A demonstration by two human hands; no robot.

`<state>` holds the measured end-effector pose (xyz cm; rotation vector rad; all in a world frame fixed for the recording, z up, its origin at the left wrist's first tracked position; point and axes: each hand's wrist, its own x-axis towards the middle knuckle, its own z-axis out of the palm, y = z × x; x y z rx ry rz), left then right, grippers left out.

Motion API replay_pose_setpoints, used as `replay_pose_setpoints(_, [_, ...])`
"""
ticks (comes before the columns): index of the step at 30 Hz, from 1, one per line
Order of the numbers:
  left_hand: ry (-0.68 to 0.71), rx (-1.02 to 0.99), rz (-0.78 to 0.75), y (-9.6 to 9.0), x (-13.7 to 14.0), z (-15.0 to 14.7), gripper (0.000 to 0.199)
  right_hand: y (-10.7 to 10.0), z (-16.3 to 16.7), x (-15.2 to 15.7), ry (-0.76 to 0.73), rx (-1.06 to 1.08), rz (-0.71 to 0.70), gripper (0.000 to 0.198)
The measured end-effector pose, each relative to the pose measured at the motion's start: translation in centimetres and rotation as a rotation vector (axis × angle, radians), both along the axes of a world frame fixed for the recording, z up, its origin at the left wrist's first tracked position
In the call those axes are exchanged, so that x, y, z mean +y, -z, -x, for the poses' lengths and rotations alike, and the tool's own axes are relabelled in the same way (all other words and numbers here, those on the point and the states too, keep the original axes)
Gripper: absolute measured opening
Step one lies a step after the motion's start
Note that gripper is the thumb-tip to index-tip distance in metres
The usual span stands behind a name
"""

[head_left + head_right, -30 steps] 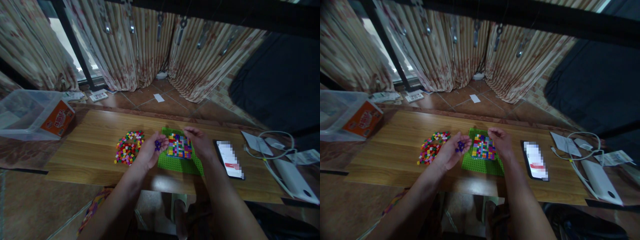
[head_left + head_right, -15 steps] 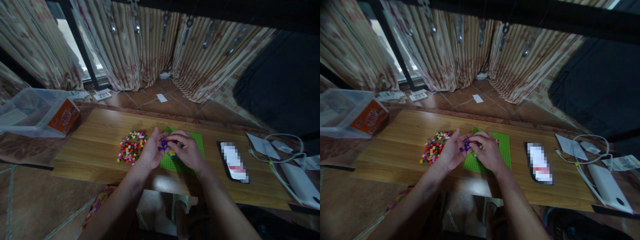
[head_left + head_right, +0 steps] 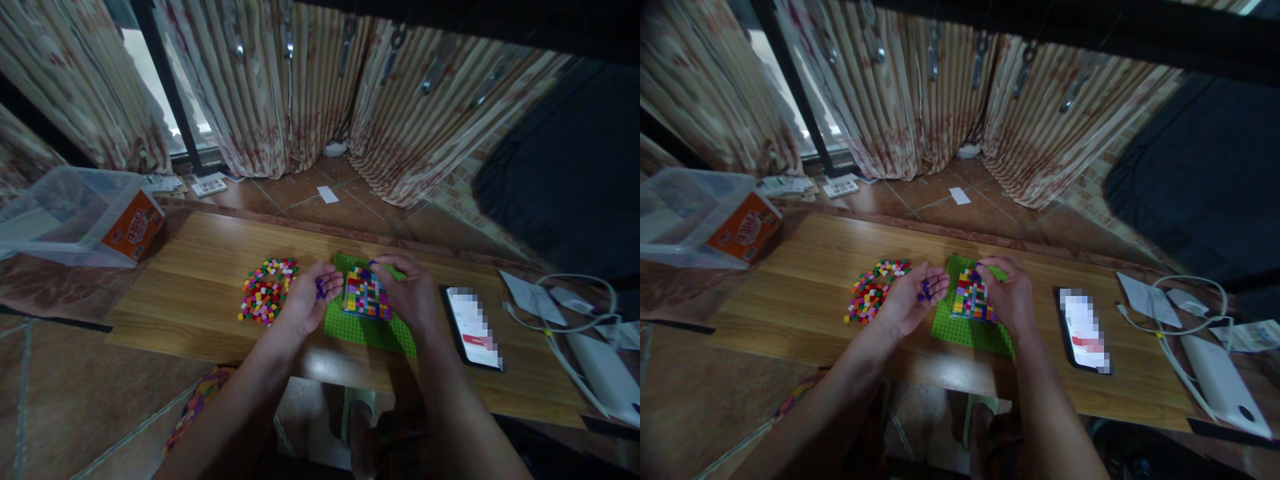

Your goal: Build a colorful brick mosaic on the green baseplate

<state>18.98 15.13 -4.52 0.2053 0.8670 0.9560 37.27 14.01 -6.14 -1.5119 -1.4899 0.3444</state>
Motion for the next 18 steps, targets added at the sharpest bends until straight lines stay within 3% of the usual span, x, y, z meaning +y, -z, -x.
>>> replay_pose_setpoints(3, [0.006,0.017,-0.012,0.1,0.0,0.0,0.026,0.6,-0.9,0.2,0.025,-0.005,0.053,0.014])
replay_pose_setpoints(9, [0.03,0.033,-0.037,0.2,0.0,-0.2,0.02,1.4,0.0,0.5,-0.085,-0.153,0.085,0.011])
replay_pose_setpoints(18, [0.025,0.113,-0.047,-0.4,0.2,0.1,0.013,1.1,0.7,0.9,-0.025,-0.187,0.148,0.009])
